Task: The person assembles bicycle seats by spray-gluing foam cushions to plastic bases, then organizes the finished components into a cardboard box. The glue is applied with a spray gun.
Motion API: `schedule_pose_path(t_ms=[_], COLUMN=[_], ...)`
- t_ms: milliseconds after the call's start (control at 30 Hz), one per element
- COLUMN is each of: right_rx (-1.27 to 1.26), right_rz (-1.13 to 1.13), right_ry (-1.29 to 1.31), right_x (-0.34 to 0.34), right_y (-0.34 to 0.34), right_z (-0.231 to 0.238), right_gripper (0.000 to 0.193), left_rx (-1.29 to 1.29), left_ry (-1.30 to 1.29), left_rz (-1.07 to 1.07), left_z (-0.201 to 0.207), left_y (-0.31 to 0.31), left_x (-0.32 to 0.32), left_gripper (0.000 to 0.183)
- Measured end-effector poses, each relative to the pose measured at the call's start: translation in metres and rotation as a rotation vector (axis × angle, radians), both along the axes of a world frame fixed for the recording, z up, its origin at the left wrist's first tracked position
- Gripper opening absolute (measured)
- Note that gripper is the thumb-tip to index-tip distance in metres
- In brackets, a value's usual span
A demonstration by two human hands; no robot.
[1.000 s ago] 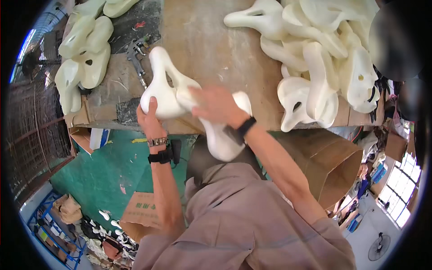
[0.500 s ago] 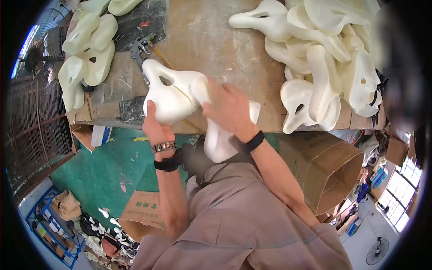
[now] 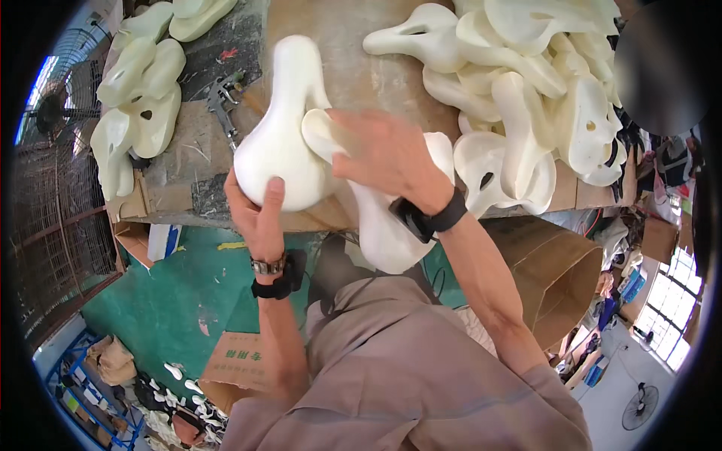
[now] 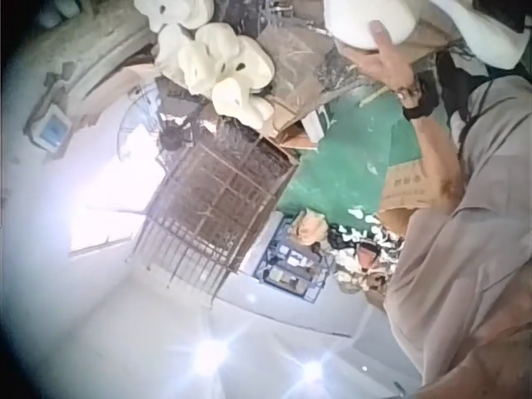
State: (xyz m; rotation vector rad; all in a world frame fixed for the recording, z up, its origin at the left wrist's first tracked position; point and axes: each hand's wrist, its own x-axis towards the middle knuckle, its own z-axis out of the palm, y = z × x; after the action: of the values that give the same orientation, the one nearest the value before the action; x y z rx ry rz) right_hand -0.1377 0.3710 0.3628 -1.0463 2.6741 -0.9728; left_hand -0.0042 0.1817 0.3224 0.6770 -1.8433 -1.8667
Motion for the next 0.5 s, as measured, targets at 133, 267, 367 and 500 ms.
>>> schedule_pose_path(t_ms=[133, 267, 367, 500], right_rx=[-0.033, -0.074, 0.039, 0.046], right_rz=[-0.014, 0.021, 0.033, 0.014], right_ry=[0.122, 0.14, 0.047, 0.064], right_x=[0.01, 0.053, 0.067, 0.061], right_y=[-0.002, 0.008, 0.021, 0.031], right_z=[0.003, -0.002, -0.011, 0.008], right_gripper=[0.057, 0.062, 0.062, 0.062], left_rx=[0.028, 0.294, 0.53, 0.635], left_ry=[0.089, 0.156, 0.146, 0.255], left_rz=[0.082, 0.193, 0.266, 0.231], left_z=[0.0, -0.011, -0.016, -0.003], left_y=[0.006, 0.004, -0.004, -0.001], left_x=[0.002, 0.002, 0.004, 0.0], left_gripper=[0.056, 0.06, 0.052, 0.047])
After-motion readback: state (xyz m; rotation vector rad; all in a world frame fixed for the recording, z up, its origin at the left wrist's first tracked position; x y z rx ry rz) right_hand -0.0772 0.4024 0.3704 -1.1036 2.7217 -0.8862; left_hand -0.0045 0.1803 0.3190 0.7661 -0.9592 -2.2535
